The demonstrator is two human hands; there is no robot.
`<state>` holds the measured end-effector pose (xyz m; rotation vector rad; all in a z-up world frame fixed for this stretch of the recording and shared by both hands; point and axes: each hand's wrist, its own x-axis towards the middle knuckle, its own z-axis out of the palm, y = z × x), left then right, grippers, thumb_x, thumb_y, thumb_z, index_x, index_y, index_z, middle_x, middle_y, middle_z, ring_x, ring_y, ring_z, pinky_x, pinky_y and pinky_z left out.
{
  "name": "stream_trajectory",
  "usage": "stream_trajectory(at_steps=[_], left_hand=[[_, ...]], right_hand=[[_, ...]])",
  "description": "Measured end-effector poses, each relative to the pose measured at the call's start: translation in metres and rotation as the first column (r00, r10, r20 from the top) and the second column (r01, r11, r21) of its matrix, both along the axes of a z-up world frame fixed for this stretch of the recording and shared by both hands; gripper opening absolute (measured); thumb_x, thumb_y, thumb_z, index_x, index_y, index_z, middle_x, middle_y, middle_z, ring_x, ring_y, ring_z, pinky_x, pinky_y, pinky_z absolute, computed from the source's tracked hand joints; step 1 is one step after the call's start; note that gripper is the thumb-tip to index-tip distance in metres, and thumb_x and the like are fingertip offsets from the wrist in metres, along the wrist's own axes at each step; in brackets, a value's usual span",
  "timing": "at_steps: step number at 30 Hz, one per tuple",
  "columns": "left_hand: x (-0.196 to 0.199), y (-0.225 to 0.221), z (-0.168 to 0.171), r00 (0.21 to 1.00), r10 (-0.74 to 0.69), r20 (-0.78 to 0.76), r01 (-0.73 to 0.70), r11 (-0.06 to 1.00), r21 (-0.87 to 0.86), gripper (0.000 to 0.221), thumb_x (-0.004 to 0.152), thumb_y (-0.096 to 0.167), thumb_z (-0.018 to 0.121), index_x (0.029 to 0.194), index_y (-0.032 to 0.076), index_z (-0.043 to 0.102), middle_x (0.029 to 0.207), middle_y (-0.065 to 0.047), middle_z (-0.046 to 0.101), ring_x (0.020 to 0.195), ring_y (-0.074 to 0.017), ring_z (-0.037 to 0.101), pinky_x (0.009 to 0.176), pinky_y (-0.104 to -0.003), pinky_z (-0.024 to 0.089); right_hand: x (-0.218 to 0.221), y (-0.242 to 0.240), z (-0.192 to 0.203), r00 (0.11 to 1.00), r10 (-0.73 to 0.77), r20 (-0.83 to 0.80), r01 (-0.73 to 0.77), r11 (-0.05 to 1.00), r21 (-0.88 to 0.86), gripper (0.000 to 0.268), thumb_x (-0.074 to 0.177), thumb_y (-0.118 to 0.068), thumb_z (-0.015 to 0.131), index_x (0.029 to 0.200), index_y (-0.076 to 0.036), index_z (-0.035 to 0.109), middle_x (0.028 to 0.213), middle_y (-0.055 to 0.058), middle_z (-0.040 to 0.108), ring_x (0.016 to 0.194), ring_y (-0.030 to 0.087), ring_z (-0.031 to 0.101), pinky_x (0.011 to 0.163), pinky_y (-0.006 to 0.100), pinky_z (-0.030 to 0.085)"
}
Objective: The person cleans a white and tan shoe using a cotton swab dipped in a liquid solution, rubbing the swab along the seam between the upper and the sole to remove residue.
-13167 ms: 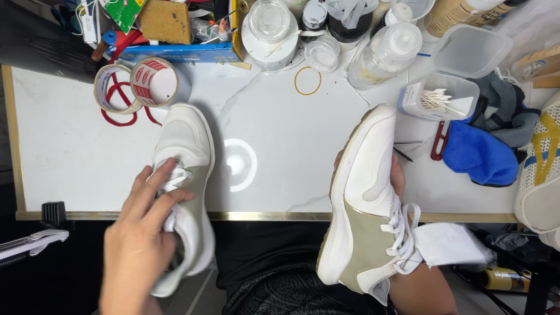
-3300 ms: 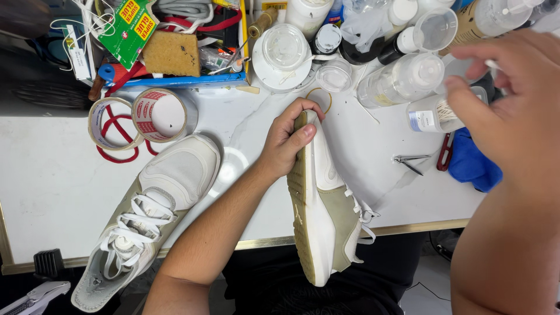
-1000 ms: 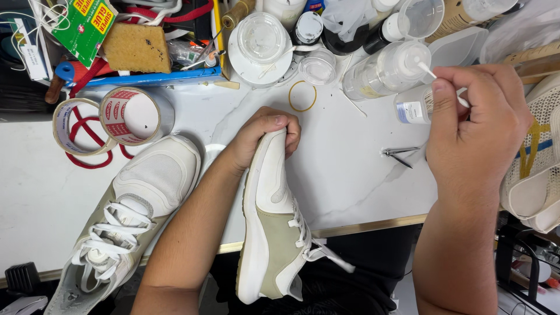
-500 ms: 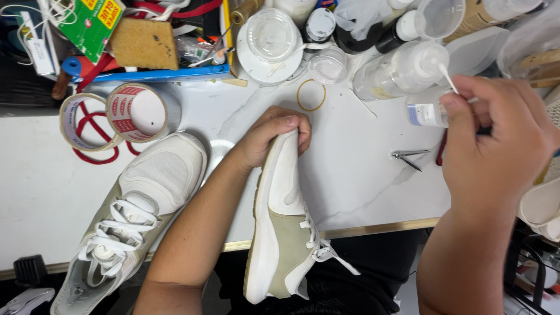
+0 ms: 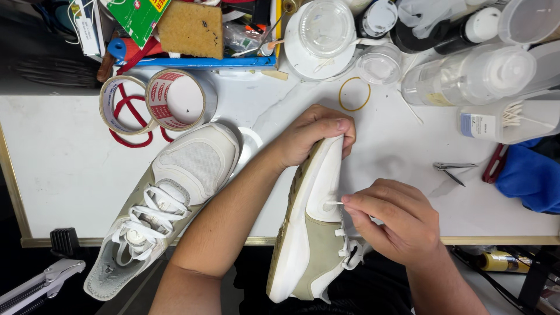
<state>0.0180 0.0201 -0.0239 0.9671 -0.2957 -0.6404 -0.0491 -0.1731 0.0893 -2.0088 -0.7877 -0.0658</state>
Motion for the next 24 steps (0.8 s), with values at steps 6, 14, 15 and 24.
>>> stream_trajectory(at_steps=[6, 14, 15, 24], left_hand=[[0.001, 0.0, 0.0, 1.0, -0.008, -0.013, 0.008, 1.0, -0.004, 0.049, 0.098, 0.047, 0.056, 0.08, 0.003, 0.064, 0.072, -0.008, 0.062, 0.067, -0.015, 0.057, 0.064, -0.03, 0.047], [0.001, 0.0, -0.003, 1.0, -0.012, 0.001, 0.012, 1.0, -0.006, 0.049, 0.098, 0.048, 0.056, 0.081, 0.003, 0.065, 0.073, -0.007, 0.062, 0.068, -0.0143, 0.057, 0.066, -0.03, 0.047], [0.001, 0.0, -0.002, 1.0, -0.01, 0.016, 0.01, 1.0, -0.009, 0.05, 0.099, 0.048, 0.056, 0.081, 0.003, 0.065, 0.074, -0.007, 0.062, 0.069, -0.0141, 0.057, 0.066, -0.03, 0.047], [0.001, -0.001, -0.003, 1.0, -0.012, -0.011, 0.011, 1.0, -0.009, 0.048, 0.099, 0.047, 0.056, 0.08, 0.003, 0.064, 0.072, -0.007, 0.061, 0.067, -0.0138, 0.056, 0.064, -0.03, 0.047]], right_hand=[[0.009, 0.004, 0.0, 0.989, 0.092, 0.113, -0.087, 0.995, -0.057, 0.023, 0.08, 0.003, 0.078, 0.101, 0.001, 0.07, 0.073, 0.007, 0.063, 0.059, 0.021, 0.058, 0.054, 0.033, 0.045], [0.008, 0.011, -0.006, 0.993, 0.055, 0.102, -0.05, 0.997, -0.053, 0.024, 0.078, 0.009, 0.078, 0.099, 0.002, 0.07, 0.066, 0.005, 0.052, 0.055, 0.02, 0.05, 0.052, 0.035, 0.041], [0.008, 0.011, -0.006, 0.992, 0.084, 0.098, -0.08, 0.996, -0.043, 0.024, 0.077, 0.009, 0.077, 0.098, 0.002, 0.069, 0.066, 0.005, 0.051, 0.055, 0.02, 0.049, 0.052, 0.035, 0.04], [0.004, 0.012, -0.01, 0.987, 0.035, 0.155, -0.025, 0.998, -0.065, 0.027, 0.075, 0.012, 0.073, 0.099, 0.001, 0.07, 0.066, 0.005, 0.048, 0.056, 0.021, 0.049, 0.054, 0.035, 0.044]])
